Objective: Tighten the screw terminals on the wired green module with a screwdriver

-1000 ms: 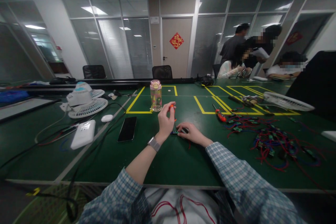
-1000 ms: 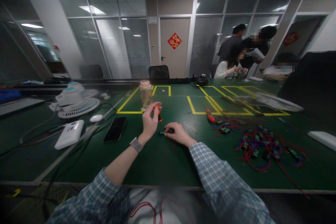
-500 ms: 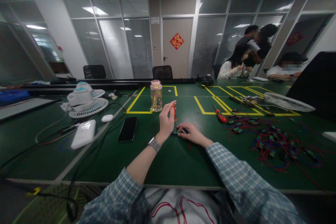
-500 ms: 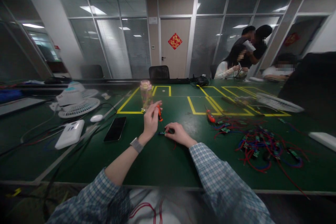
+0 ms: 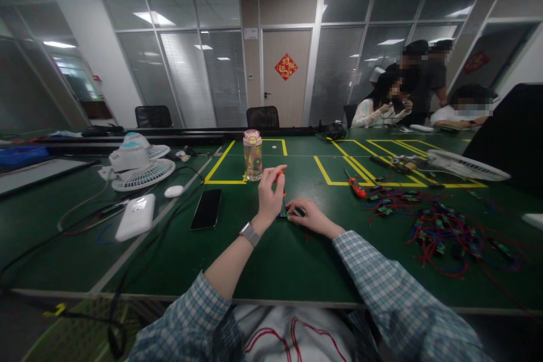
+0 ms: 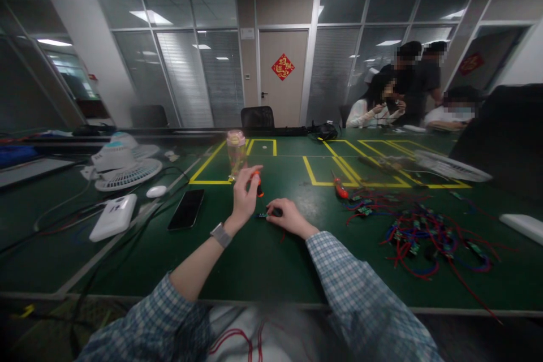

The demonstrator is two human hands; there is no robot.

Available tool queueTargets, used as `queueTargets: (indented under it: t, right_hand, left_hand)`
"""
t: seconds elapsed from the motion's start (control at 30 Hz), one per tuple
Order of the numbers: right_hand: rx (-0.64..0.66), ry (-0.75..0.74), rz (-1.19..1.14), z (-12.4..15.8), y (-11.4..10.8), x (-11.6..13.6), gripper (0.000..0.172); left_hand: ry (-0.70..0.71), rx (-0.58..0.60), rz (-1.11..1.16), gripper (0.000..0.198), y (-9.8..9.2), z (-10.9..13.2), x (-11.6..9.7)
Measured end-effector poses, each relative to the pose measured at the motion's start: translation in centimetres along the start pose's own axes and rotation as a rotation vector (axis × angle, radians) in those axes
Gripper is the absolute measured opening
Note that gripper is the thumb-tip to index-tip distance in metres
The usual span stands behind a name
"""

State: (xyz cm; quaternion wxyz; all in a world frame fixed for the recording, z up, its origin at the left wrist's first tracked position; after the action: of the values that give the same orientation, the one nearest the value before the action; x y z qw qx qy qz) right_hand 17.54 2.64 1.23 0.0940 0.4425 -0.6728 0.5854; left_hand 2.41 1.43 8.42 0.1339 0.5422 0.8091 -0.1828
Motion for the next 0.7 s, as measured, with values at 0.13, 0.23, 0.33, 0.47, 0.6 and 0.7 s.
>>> queueTargets:
  t: [0.13,0.23,0.33,0.47,0.6,0.7]
  right_hand:
    - [-0.006,-0.007,0.013,-0.01,-0.02,0.04,0.005]
    - [-0.005,-0.005,0.016,-0.01,-0.03,0.0,0.005]
    - [-0.002,0.001,0.011,-0.04,0.0,-0.11,0.005]
    - [0.003,-0.003,0.005,-0.12,0.11,-0.32,0.005]
    - [-0.001,-0.018,-0.003,-0.17,0.18,-0.47,0.005]
    - [-0.003,-0.029,-0.006,-0.17,0.17,-0.52,0.005]
  left_hand:
    - [-0.022,-0.017,0.046,0.028,0.01,0.03,0.18]
    - [-0.025,-0.03,0.027,0.025,-0.03,-0.02,0.16]
    - [0.013,-0.039,-0.005,0.02,-0.09,-0.09,-0.1]
    - [0.034,-0.03,-0.042,0.013,-0.13,-0.16,-0.31]
    - [0.002,0.016,0.027,0.024,0.03,-0.17,-0.09]
    - [-0.032,0.012,0.1,0.027,0.17,-0.11,0.26]
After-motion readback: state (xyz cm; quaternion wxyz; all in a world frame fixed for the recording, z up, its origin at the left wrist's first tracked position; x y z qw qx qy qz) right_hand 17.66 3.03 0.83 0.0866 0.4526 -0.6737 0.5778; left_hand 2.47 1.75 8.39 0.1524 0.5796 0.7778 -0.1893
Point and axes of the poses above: each hand's wrist, its own z-axis away from the middle knuckle, its own y-axis out of the palm, x = y × z, the point moved 3 cm from there along -z, towards the middle knuckle, and after that the axes turned 8 degrees about y, right-handed, at the moved point
